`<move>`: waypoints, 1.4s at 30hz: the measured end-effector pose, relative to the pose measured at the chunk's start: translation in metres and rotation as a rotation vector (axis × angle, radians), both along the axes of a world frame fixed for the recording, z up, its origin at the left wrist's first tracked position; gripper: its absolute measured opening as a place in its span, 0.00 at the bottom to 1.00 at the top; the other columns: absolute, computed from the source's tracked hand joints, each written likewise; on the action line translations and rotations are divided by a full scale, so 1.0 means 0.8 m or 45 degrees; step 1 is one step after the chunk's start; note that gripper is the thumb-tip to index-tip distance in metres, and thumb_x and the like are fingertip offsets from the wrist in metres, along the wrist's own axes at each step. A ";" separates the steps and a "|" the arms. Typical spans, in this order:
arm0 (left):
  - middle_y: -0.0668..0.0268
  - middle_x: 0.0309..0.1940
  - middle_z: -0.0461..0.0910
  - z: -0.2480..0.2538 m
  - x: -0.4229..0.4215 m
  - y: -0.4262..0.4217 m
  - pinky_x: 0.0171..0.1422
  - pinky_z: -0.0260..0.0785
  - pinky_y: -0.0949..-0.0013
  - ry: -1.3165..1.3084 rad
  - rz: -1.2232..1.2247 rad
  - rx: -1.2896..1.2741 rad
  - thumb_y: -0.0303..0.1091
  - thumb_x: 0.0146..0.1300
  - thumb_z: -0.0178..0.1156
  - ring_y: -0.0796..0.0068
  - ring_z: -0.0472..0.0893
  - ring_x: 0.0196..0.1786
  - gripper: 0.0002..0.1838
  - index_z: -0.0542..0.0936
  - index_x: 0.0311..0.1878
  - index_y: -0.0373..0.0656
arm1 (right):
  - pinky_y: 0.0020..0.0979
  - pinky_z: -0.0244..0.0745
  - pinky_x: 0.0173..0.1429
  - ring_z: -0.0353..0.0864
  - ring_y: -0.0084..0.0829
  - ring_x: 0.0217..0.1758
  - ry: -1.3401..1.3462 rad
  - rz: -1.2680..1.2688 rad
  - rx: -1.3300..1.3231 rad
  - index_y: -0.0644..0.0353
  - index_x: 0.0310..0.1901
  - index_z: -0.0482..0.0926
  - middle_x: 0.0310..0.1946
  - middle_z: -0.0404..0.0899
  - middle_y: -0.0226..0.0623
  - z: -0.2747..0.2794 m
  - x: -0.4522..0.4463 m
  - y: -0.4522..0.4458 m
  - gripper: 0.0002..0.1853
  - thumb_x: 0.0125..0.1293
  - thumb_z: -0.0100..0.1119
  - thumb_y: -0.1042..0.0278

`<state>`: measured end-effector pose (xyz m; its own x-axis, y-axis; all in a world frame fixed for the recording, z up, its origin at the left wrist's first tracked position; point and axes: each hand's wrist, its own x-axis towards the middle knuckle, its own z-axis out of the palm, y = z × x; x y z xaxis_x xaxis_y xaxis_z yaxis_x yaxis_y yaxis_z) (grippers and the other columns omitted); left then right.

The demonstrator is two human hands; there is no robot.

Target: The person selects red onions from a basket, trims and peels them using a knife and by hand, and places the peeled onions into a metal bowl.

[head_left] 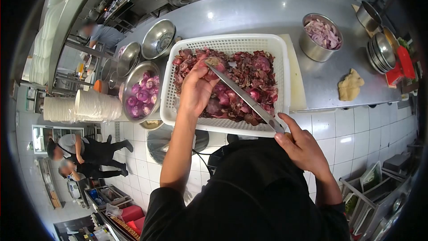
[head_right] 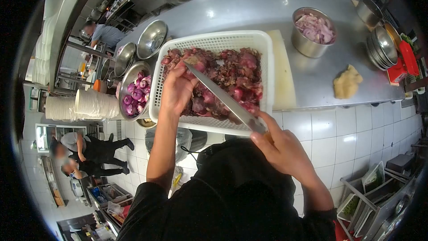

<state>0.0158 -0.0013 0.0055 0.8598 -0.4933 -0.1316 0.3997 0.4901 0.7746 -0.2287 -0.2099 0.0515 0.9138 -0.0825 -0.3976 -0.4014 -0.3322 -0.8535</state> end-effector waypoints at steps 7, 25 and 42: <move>0.58 0.54 0.80 -0.015 0.008 0.013 0.68 0.71 0.49 0.062 0.007 -0.179 0.28 0.66 0.57 0.60 0.79 0.59 0.17 0.74 0.57 0.37 | 0.40 0.74 0.43 0.85 0.49 0.32 0.039 0.032 -0.049 0.58 0.72 0.63 0.26 0.81 0.49 0.003 -0.006 -0.005 0.30 0.75 0.55 0.53; 0.56 0.53 0.81 -0.005 -0.011 0.002 0.65 0.72 0.57 -0.158 0.088 0.176 0.24 0.66 0.53 0.63 0.80 0.57 0.19 0.75 0.59 0.31 | 0.42 0.74 0.42 0.82 0.50 0.31 0.064 0.049 -0.123 0.63 0.71 0.63 0.26 0.80 0.50 0.006 -0.011 -0.009 0.31 0.75 0.55 0.52; 0.58 0.53 0.81 0.000 -0.050 0.000 0.64 0.75 0.61 -0.280 0.063 0.248 0.23 0.69 0.54 0.67 0.82 0.54 0.15 0.76 0.57 0.31 | 0.50 0.75 0.36 0.81 0.57 0.26 -0.227 0.176 -0.417 0.66 0.76 0.52 0.22 0.79 0.54 -0.007 0.000 0.021 0.34 0.79 0.46 0.54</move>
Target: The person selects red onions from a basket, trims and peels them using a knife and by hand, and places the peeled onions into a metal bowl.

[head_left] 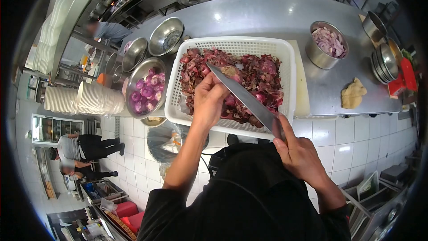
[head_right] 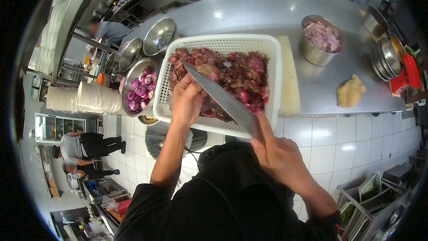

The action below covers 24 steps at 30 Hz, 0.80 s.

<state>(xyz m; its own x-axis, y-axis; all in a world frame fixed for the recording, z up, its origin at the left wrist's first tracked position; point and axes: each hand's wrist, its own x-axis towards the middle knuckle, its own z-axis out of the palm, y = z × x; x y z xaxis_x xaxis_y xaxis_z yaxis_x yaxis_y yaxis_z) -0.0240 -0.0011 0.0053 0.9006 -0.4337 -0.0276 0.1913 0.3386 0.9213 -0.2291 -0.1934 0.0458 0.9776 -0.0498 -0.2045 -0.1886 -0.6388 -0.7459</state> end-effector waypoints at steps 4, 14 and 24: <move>0.61 0.49 0.82 0.000 -0.010 -0.003 0.59 0.74 0.66 0.029 0.004 0.014 0.19 0.65 0.53 0.73 0.81 0.50 0.15 0.77 0.55 0.32 | 0.50 0.75 0.34 0.80 0.56 0.24 -0.092 0.009 -0.060 0.68 0.76 0.53 0.20 0.78 0.53 -0.009 0.008 0.005 0.34 0.78 0.47 0.54; 0.62 0.50 0.83 -0.007 -0.029 -0.008 0.63 0.73 0.69 0.026 0.126 -0.006 0.16 0.62 0.54 0.75 0.82 0.54 0.19 0.77 0.58 0.33 | 0.51 0.73 0.34 0.80 0.56 0.26 -0.227 0.010 -0.128 0.67 0.76 0.53 0.20 0.78 0.52 -0.014 0.046 0.029 0.33 0.78 0.47 0.56; 0.66 0.50 0.84 -0.022 -0.034 -0.008 0.57 0.75 0.73 -0.054 0.255 0.000 0.18 0.64 0.59 0.79 0.82 0.51 0.26 0.73 0.66 0.35 | 0.50 0.78 0.32 0.82 0.56 0.24 -0.326 0.021 -0.237 0.69 0.73 0.59 0.21 0.80 0.53 -0.006 0.095 0.056 0.32 0.76 0.51 0.57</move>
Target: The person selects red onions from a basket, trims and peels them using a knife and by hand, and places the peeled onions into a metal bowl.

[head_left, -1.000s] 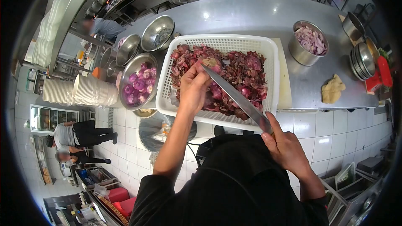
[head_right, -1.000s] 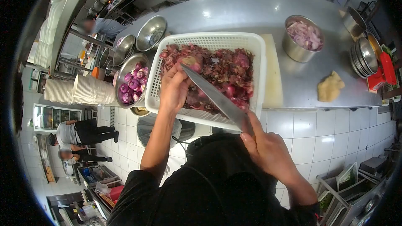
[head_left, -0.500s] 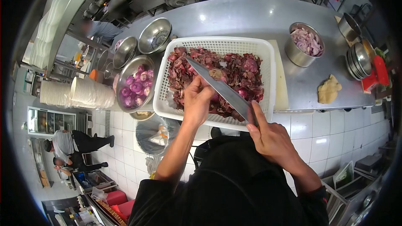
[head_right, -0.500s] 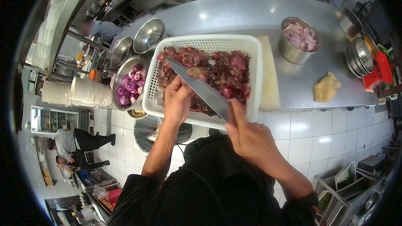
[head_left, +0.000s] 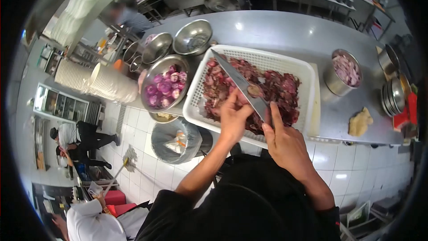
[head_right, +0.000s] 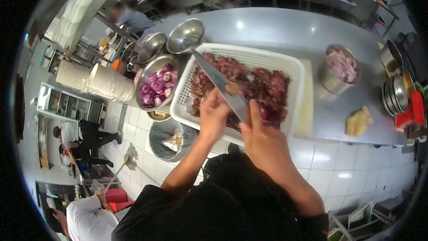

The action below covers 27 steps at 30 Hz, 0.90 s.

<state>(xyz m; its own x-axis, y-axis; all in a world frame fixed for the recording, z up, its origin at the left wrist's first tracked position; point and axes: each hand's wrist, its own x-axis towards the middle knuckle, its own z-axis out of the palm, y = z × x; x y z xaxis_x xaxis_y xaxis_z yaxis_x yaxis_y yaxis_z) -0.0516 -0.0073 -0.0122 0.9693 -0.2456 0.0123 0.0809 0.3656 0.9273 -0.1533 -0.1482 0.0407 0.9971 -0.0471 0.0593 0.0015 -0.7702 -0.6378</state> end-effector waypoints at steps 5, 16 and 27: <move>0.65 0.55 0.82 0.004 -0.019 -0.006 0.60 0.75 0.72 -0.029 -0.035 0.072 0.18 0.63 0.60 0.78 0.82 0.54 0.33 0.66 0.73 0.36 | 0.54 0.77 0.35 0.83 0.58 0.27 -0.001 -0.021 -0.002 0.66 0.74 0.59 0.22 0.81 0.55 0.003 0.026 0.001 0.31 0.77 0.49 0.56; 0.64 0.57 0.80 0.006 -0.028 0.004 0.61 0.75 0.70 -0.055 -0.088 0.066 0.15 0.61 0.61 0.77 0.81 0.55 0.35 0.66 0.73 0.36 | 0.53 0.75 0.35 0.82 0.57 0.28 -0.117 -0.103 0.293 0.62 0.72 0.66 0.27 0.82 0.56 -0.029 0.040 -0.014 0.29 0.77 0.49 0.51; 0.58 0.62 0.77 0.011 0.017 0.037 0.73 0.68 0.58 0.244 -0.236 -0.340 0.13 0.58 0.52 0.63 0.77 0.65 0.33 0.68 0.70 0.36 | 0.28 0.64 0.20 0.66 0.22 0.16 0.562 -0.223 0.984 0.57 0.79 0.56 0.18 0.67 0.29 -0.005 0.038 -0.050 0.35 0.79 0.48 0.48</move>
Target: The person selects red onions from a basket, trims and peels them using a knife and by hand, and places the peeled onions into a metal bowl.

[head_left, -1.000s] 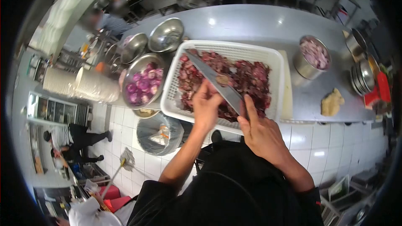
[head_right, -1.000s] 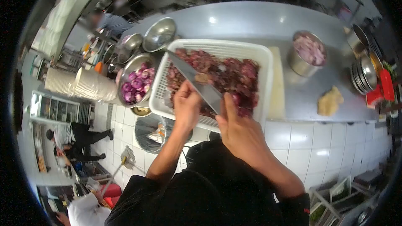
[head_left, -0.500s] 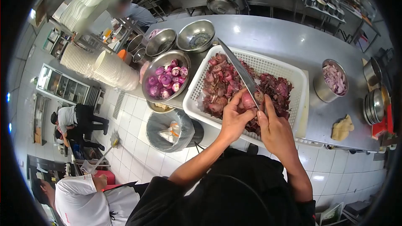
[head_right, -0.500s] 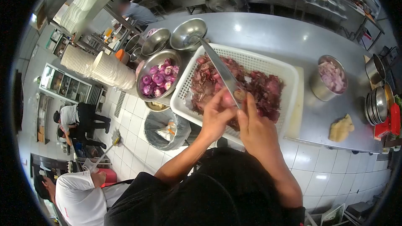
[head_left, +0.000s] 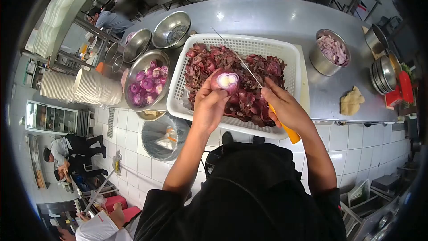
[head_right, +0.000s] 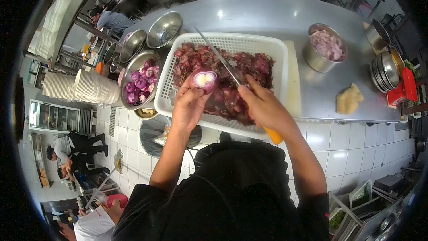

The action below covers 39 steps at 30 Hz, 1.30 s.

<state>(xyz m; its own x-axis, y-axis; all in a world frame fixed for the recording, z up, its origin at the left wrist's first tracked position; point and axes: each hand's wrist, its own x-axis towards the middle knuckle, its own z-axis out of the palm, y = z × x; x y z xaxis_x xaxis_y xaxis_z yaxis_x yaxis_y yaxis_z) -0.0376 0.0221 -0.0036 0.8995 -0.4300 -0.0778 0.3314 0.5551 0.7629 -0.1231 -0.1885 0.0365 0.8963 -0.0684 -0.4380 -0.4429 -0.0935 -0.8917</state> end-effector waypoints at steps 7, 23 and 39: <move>0.59 0.61 0.76 0.001 -0.001 -0.007 0.73 0.67 0.61 -0.006 0.015 -0.015 0.13 0.57 0.54 0.66 0.76 0.65 0.34 0.67 0.71 0.35 | 0.26 0.61 0.19 0.64 0.23 0.13 -0.030 -0.151 0.189 0.64 0.62 0.76 0.14 0.65 0.30 -0.003 -0.003 0.007 0.35 0.77 0.42 0.36; 0.62 0.57 0.76 0.015 -0.030 -0.059 0.62 0.73 0.66 -0.056 0.119 -0.002 0.08 0.57 0.58 0.71 0.79 0.56 0.38 0.64 0.70 0.46 | 0.27 0.61 0.17 0.66 0.25 0.11 -0.211 -0.062 0.626 0.59 0.23 0.71 0.12 0.68 0.33 -0.029 -0.008 0.023 0.35 0.78 0.37 0.35; 0.59 0.60 0.76 0.011 -0.033 -0.040 0.71 0.67 0.57 0.073 0.107 -0.084 0.13 0.63 0.55 0.66 0.77 0.62 0.32 0.65 0.70 0.47 | 0.27 0.65 0.18 0.67 0.21 0.14 -0.304 -0.124 0.449 0.56 0.32 0.69 0.17 0.68 0.31 -0.017 -0.007 0.039 0.26 0.78 0.44 0.40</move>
<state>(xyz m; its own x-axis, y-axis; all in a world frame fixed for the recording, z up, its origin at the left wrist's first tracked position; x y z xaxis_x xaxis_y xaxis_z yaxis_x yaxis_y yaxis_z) -0.0641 -0.0103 0.0051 0.9273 -0.3594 -0.1042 0.3238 0.6311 0.7049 -0.1289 -0.1576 0.0228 0.9721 -0.0411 -0.2311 -0.2122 0.2673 -0.9400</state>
